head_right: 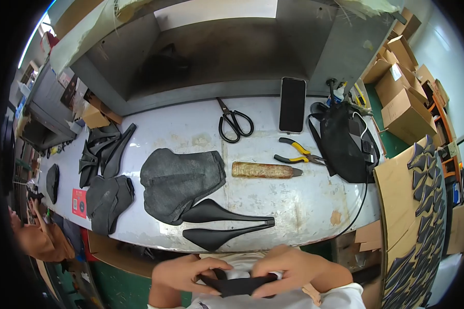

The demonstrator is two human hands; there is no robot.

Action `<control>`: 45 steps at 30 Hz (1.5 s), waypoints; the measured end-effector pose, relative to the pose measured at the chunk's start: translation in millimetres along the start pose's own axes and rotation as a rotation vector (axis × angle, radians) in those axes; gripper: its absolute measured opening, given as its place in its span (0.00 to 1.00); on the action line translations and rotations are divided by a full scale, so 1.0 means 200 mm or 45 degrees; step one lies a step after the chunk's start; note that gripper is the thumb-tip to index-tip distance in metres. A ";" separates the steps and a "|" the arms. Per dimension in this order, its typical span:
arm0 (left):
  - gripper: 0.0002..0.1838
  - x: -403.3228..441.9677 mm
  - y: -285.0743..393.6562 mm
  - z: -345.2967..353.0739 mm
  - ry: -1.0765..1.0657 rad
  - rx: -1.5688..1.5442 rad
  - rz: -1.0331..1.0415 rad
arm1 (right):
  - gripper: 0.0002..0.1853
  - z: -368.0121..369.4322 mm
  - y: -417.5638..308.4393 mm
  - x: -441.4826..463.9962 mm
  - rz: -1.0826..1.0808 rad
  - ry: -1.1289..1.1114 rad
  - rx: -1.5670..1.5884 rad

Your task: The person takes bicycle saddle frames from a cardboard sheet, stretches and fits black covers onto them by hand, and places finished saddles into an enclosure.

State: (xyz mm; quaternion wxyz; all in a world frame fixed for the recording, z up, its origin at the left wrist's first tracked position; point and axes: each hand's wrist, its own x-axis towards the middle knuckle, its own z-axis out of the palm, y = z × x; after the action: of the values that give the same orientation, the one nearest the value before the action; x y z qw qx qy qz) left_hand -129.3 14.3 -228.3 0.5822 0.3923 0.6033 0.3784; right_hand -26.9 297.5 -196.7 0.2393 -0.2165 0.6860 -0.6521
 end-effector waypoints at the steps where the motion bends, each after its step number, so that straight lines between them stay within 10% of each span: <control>1: 0.33 0.02 -0.08 -0.02 0.014 -0.135 0.250 | 0.13 0.01 0.04 -0.06 -0.191 0.215 0.158; 3: 0.38 0.06 -0.28 0.02 0.184 -0.618 0.760 | 0.15 0.05 0.12 -0.14 -0.478 0.484 0.527; 6: 0.42 0.13 -0.06 0.15 0.526 -2.055 0.755 | 0.13 0.11 0.08 -0.18 -0.643 0.696 0.831; 8: 0.43 0.19 0.06 0.23 0.698 -2.265 0.569 | 0.12 0.11 0.08 -0.22 -0.667 0.731 0.845; 12: 0.43 0.15 -0.05 0.36 0.860 -1.721 0.487 | 0.11 0.06 0.10 -0.26 -0.752 0.657 0.692; 14: 0.16 0.12 -0.04 0.33 1.283 -0.263 0.324 | 0.10 0.07 0.11 -0.28 -0.696 0.586 0.646; 16: 0.19 0.12 0.00 0.20 1.161 0.301 0.786 | 0.10 0.10 0.16 -0.31 -0.479 0.806 0.601; 18: 0.12 0.10 -0.01 0.24 1.379 0.600 0.647 | 0.10 0.08 0.22 -0.29 -0.422 0.765 0.629; 20: 0.43 0.08 -0.20 0.27 1.420 0.278 0.549 | 0.09 0.05 0.22 -0.23 -0.473 0.831 0.566; 22: 0.47 0.10 -0.17 0.19 1.486 0.176 0.386 | 0.07 0.03 0.20 -0.21 -0.156 1.015 0.219; 24: 0.46 0.12 -0.05 0.13 1.456 -0.643 0.260 | 0.07 0.02 0.27 -0.16 0.190 1.263 -0.246; 30: 0.43 0.13 -0.14 -0.03 1.362 -0.066 0.008 | 0.12 -0.05 0.46 -0.05 0.548 1.217 -0.143; 45: 0.42 0.16 -0.20 -0.03 1.354 -0.286 0.093 | 0.13 -0.07 0.47 0.00 0.662 1.215 0.087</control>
State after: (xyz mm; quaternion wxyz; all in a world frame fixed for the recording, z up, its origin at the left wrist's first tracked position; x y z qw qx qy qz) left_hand -136.6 26.9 -277.5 0.2215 0.1028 0.7563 0.6070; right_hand -33.1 313.5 -290.8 0.0618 0.2884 0.7277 -0.6193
